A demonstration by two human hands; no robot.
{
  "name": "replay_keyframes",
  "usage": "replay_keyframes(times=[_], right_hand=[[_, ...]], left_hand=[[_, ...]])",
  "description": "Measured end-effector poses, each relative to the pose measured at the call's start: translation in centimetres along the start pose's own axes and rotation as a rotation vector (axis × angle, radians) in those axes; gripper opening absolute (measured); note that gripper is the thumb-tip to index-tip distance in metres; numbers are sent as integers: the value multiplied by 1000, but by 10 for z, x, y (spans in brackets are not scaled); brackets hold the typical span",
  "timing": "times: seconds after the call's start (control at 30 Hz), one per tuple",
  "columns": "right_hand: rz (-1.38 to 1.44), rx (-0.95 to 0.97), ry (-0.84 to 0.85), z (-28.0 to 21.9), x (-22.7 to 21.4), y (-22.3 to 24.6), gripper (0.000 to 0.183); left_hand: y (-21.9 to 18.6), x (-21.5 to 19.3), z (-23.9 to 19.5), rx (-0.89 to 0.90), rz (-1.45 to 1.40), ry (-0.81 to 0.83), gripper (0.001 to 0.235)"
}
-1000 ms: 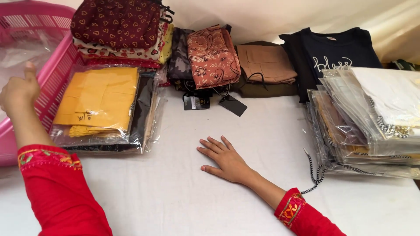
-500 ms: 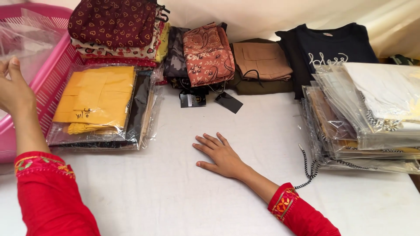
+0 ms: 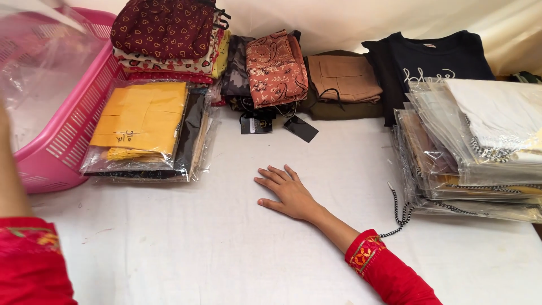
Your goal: The person folds a yellow garment and places it into a clear plastic bag, then repeats the process with a brown garment and a dark green garment. Each folded item is placed into a separate bag and stacked on the table.
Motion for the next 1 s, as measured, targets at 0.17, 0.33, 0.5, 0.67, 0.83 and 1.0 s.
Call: replay_keyframes(times=[0.17,0.33,0.5,0.67,0.83,1.0], right_hand=[[-2,20,2,0,4,-4,69],[509,121,-99,-1,10,-42,83],[1293,-9,-461,3,8,-82,105],[1611,153,-495,-10,-20,-94,101],[1694,181,-200,-26,-44,-110,81],[1721,359,-193,-30,-38,-138,79]], left_hand=[[-119,-40,-76,181,307,-9,18],[-276,-67,-207,478,-230,384,56],[-345,-66,-273,523,-535,592,59],[-355,-71,-300,508,-668,606,45],[-330,-64,-275,288,-1113,955,35],[-297,12,-262,323,-1038,717,48]])
Point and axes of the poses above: each hand's wrist, its own z-axis towards the middle knuckle, its own x-axis out of the palm, y = z × x, the point moved 3 cm from there along z, towards the middle knuckle, and after that the axes turned 1 degree about y, right-handed, at the moved point
